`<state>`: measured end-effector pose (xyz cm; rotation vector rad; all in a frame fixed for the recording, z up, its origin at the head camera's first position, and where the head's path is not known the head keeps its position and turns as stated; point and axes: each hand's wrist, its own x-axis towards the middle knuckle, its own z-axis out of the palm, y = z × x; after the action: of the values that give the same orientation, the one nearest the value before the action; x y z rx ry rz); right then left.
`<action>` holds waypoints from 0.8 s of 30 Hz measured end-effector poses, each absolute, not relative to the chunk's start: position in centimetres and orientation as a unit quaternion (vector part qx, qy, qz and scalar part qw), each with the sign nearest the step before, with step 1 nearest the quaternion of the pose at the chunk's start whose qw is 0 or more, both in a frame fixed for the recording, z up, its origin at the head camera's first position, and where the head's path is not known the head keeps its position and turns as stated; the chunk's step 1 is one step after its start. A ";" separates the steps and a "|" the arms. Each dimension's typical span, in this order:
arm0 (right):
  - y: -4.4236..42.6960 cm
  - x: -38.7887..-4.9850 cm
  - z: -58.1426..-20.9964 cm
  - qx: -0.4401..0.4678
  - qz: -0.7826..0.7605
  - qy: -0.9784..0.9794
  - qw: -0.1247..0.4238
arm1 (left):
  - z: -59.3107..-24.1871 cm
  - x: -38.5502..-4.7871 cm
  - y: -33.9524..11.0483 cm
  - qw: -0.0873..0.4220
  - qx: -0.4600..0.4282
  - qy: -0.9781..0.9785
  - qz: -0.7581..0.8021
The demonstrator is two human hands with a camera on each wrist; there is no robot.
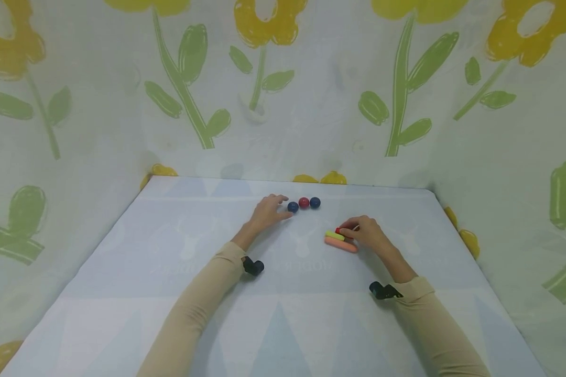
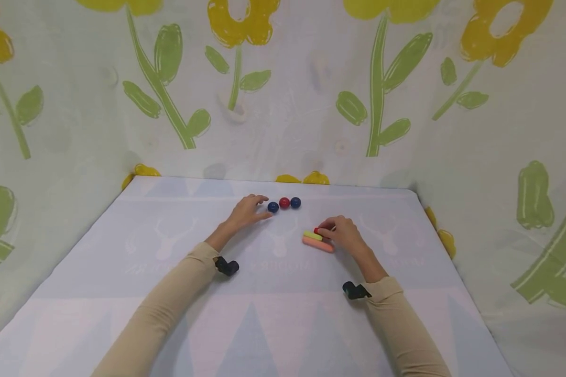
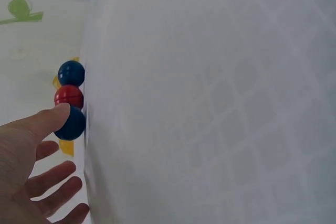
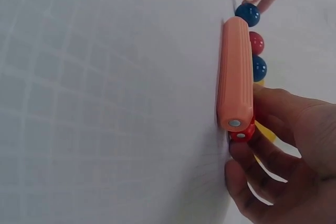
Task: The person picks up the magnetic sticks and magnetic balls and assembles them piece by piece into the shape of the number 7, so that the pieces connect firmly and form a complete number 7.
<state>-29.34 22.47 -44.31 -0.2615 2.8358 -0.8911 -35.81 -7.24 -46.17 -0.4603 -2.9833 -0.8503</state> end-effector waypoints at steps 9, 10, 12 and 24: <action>22.7 -29.5 -44.5 -0.095 -0.303 0.945 0.077 | -46.3 -36.1 -6.7 0.011 -0.148 -0.952 -0.269; 22.8 -29.5 -44.6 -0.096 -0.303 0.945 0.077 | -46.3 -36.1 -6.6 0.011 -0.149 -0.952 -0.268; 22.8 -29.6 -44.7 -0.097 -0.302 0.945 0.077 | -46.2 -36.2 -6.6 0.011 -0.149 -0.952 -0.267; 22.9 -29.8 -44.8 -0.096 -0.299 0.946 0.082 | -46.5 -36.7 -6.1 0.018 -0.159 -0.952 -0.261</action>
<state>-29.76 22.95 -44.80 -0.2854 2.8259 -0.8918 -36.65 -6.09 -46.49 -0.4941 -2.9582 -0.8097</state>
